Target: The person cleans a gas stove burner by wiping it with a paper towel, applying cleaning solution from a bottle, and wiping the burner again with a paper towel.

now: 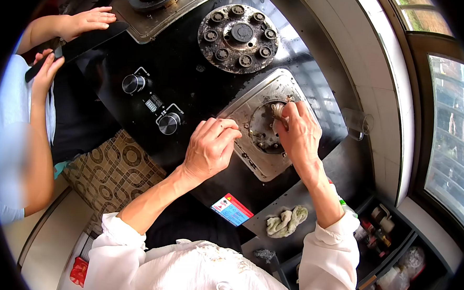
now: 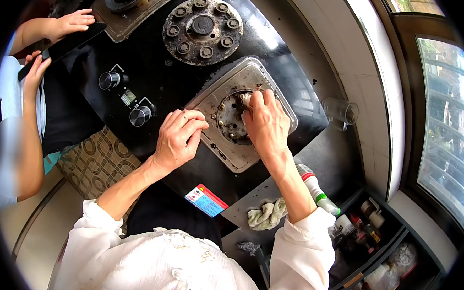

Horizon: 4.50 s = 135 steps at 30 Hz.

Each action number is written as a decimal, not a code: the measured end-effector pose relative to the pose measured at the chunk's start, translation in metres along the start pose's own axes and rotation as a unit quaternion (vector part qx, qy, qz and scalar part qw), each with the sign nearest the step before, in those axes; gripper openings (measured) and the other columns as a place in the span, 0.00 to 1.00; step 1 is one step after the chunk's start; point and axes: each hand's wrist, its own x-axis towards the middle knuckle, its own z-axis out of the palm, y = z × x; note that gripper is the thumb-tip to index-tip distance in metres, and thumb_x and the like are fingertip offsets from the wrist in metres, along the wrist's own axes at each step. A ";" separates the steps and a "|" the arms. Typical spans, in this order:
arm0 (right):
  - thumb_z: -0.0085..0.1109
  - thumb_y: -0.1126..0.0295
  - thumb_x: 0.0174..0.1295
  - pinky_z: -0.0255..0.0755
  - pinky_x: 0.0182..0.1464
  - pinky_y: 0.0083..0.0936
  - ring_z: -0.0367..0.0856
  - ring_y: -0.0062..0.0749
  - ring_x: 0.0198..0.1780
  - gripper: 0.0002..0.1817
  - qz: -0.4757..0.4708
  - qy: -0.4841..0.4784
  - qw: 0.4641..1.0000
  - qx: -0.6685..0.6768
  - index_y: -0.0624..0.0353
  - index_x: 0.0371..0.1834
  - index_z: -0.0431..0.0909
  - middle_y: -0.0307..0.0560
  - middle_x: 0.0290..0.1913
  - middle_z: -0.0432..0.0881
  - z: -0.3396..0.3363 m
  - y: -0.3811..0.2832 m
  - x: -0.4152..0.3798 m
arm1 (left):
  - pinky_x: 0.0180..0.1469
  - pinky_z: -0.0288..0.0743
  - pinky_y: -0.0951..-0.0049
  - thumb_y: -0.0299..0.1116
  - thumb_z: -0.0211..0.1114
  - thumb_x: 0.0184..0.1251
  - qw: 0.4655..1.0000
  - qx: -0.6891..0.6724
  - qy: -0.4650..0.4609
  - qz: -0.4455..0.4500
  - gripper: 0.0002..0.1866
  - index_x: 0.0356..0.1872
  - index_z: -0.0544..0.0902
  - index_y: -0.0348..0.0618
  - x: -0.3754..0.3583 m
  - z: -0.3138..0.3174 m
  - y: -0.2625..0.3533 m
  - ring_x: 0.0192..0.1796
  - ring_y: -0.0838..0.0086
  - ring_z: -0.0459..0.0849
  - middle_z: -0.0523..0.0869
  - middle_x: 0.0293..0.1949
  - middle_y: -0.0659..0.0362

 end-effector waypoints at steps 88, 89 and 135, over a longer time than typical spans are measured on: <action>0.64 0.78 0.47 0.68 0.72 0.38 0.85 0.32 0.50 0.12 -0.149 -0.003 0.988 0.035 0.49 0.33 0.90 0.36 0.37 0.86 0.003 0.002 -0.032 | 0.44 0.75 0.66 0.17 0.67 0.58 1.000 0.011 -0.006 0.025 0.10 0.38 0.85 0.42 0.001 -0.001 0.001 0.41 0.63 0.82 0.85 0.43 0.60; 0.66 0.83 0.44 0.72 0.68 0.40 0.85 0.37 0.50 0.18 -0.153 0.031 0.985 0.072 0.52 0.39 0.89 0.38 0.42 0.87 0.006 0.002 -0.044 | 0.44 0.75 0.66 0.17 0.67 0.58 1.000 0.006 -0.007 0.022 0.10 0.38 0.85 0.42 0.000 0.000 0.001 0.41 0.63 0.82 0.85 0.43 0.59; 0.60 0.86 0.63 0.83 0.45 0.30 0.88 0.41 0.45 0.16 0.201 0.289 0.803 0.481 0.63 0.53 0.84 0.55 0.55 0.81 0.064 -0.064 -0.111 | 0.46 0.75 0.62 0.21 0.67 0.54 0.951 0.253 -0.123 0.130 0.17 0.46 0.88 0.45 0.087 0.064 0.032 0.45 0.61 0.83 0.80 0.38 0.56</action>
